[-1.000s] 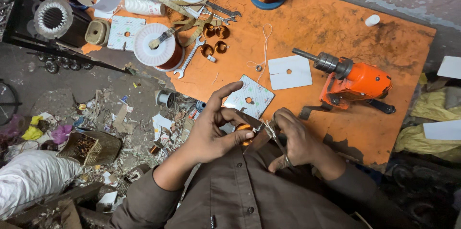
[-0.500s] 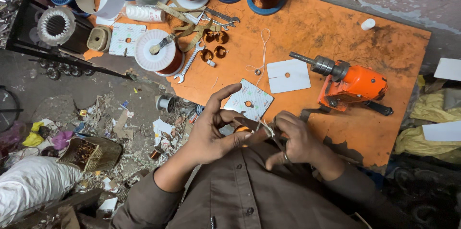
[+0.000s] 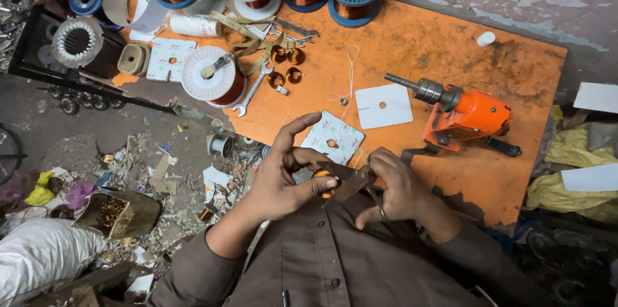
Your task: The person operates a bench-mounted winding machine to wrap copper wire around a small bobbin. They then remove the bobbin, tie off the wire with a string, and trim the excess with scissors.
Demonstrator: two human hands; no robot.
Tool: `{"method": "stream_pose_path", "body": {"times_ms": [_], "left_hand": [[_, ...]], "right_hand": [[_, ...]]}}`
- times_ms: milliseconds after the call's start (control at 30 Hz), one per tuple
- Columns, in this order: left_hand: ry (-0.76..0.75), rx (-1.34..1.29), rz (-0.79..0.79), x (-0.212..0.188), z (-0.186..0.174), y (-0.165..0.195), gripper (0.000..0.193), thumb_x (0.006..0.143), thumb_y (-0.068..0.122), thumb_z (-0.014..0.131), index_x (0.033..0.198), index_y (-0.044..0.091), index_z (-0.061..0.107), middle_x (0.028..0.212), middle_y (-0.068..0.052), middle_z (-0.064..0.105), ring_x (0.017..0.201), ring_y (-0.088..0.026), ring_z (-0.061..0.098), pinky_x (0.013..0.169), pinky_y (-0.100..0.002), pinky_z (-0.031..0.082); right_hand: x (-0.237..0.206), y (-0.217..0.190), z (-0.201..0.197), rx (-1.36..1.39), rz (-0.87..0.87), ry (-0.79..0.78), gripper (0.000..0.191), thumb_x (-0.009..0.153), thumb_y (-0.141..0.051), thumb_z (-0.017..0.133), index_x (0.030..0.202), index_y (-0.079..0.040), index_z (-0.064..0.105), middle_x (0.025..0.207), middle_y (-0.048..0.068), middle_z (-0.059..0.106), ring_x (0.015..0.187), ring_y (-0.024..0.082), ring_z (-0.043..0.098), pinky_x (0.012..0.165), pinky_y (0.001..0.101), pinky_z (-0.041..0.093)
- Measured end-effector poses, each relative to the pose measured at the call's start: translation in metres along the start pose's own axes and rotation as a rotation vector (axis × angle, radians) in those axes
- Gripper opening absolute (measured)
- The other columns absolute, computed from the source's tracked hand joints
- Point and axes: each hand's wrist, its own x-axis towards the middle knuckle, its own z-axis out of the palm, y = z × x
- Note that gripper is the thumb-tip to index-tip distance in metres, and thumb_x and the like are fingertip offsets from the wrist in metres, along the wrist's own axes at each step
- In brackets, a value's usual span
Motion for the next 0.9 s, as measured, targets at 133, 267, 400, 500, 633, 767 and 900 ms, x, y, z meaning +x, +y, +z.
{"method": "stream_pose_path", "body": {"times_ms": [133,267,400,500,633,767,900], "left_hand": [[0.009,0.004,0.012,0.002,0.001,0.002,0.096,0.087,0.001,0.083,0.162,0.003,0.023,0.091,-0.010,0.075,0.092,-0.015,0.072,0.093,-0.031,0.056],[0.011,-0.023,0.018,0.003,-0.001,0.001,0.091,0.088,-0.001,0.079,0.160,0.003,0.022,0.098,-0.011,0.076,0.093,-0.015,0.073,0.092,-0.032,0.057],[0.088,-0.108,-0.041,0.005,0.000,-0.008,0.083,0.089,-0.002,0.076,0.155,0.003,0.027,0.099,-0.011,0.076,0.089,-0.014,0.073,0.084,-0.031,0.059],[0.169,0.005,0.111,0.009,-0.001,-0.019,0.074,0.090,-0.006,0.076,0.151,0.000,0.036,0.106,-0.013,0.075,0.104,-0.017,0.070,0.092,-0.031,0.055],[0.283,0.136,0.014,0.010,-0.006,-0.033,0.065,0.086,-0.004,0.075,0.143,0.000,0.044,0.106,-0.008,0.077,0.104,-0.014,0.071,0.082,-0.028,0.057],[0.363,0.432,0.095,0.007,-0.016,-0.050,0.061,0.085,-0.001,0.080,0.139,-0.001,0.051,0.099,-0.009,0.077,0.091,-0.014,0.071,0.081,-0.028,0.054],[0.443,0.489,-0.208,0.007,-0.044,-0.086,0.043,0.082,0.002,0.079,0.122,-0.001,0.065,0.091,-0.007,0.076,0.078,-0.010,0.071,0.069,-0.025,0.057]], "right_hand": [[0.015,-0.014,-0.010,0.006,0.048,-0.011,0.093,0.044,-0.073,0.087,0.088,0.001,0.053,0.084,0.013,0.049,0.077,0.028,0.052,0.067,0.0401,0.046],[0.018,-0.017,-0.009,-0.043,0.132,0.045,0.075,0.055,-0.068,0.089,0.079,-0.004,0.059,0.071,0.008,0.051,0.064,0.023,0.055,0.058,0.0379,0.045],[0.009,-0.005,-0.001,0.113,0.491,0.127,0.057,0.070,-0.055,0.086,0.070,-0.006,0.058,0.063,0.003,0.054,0.053,0.020,0.054,0.050,0.0369,0.046],[-0.002,0.011,0.004,-0.148,0.894,-0.017,0.057,0.078,-0.050,0.085,0.068,0.000,0.059,0.060,0.010,0.055,0.055,0.023,0.055,0.057,0.0396,0.047],[-0.023,0.029,0.010,-0.044,1.102,-0.046,0.048,0.084,-0.048,0.076,0.074,-0.002,0.065,0.059,0.009,0.061,0.057,0.020,0.061,0.059,0.0375,0.050],[-0.049,0.038,0.017,0.047,1.242,-0.075,0.048,0.088,-0.049,0.069,0.077,-0.003,0.068,0.057,0.009,0.063,0.057,0.021,0.063,0.060,0.0368,0.051],[-0.073,0.042,0.017,0.154,1.276,-0.132,0.048,0.088,-0.048,0.069,0.081,-0.001,0.068,0.058,0.008,0.061,0.055,0.021,0.061,0.057,0.0379,0.050]]}}
